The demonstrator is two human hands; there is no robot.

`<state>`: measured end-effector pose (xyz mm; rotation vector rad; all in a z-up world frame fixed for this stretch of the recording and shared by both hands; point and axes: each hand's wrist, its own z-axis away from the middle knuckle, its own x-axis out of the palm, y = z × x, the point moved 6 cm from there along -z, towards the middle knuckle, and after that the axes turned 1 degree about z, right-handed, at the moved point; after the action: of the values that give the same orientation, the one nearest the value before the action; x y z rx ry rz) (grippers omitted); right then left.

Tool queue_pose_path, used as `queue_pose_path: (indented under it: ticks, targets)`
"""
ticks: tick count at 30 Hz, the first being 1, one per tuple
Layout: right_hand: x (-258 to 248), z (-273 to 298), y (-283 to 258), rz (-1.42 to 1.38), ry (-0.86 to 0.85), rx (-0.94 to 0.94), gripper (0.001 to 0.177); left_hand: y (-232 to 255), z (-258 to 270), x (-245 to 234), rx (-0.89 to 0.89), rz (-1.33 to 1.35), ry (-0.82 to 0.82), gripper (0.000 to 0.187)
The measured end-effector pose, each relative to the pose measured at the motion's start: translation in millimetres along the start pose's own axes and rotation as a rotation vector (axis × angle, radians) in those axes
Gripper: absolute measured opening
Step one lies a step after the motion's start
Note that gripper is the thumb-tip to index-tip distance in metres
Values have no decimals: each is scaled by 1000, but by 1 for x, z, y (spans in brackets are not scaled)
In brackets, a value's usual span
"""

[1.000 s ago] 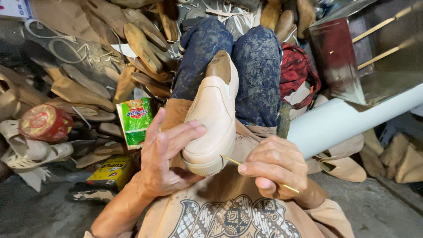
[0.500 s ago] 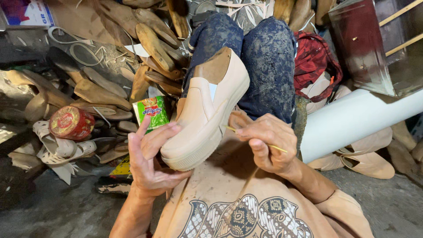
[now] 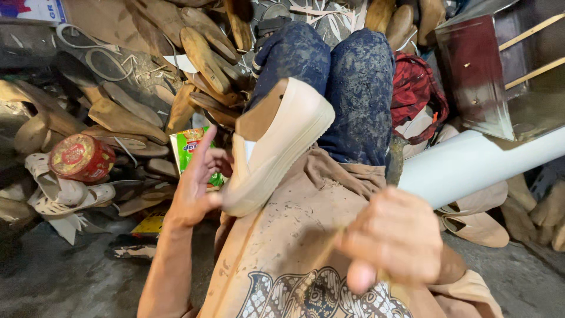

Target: The person uses a thin stick to apply a substance along the seam of a beige slip-on shoe. They then separate the shoe's sole from the upper, place the sole on a nearby surface, and reattach it to the shoe.

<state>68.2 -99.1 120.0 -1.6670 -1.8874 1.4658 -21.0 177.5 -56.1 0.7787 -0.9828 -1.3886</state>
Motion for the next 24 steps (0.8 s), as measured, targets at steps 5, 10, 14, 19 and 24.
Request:
queue_pose_path:
  ticks: [5, 10, 14, 19, 24]
  targets:
    - [-5, 26, 24, 5, 65, 91, 36, 21, -58, 32, 25, -316, -164, 87]
    - [-7, 55, 41, -2, 172, 221, 59, 24, -67, 39, -144, -255, -149, 93]
    - [-5, 66, 58, -15, 270, 298, 90, 28, -61, 43, -185, -59, -122, 68]
    - [51, 98, 132, -689, 321, 802, 105, 40, -40, 73, -114, 72, -148, 80]
    - [68, 134, 156, -797, 422, 980, 71, 26, -21, 92, -340, 235, 4, 80]
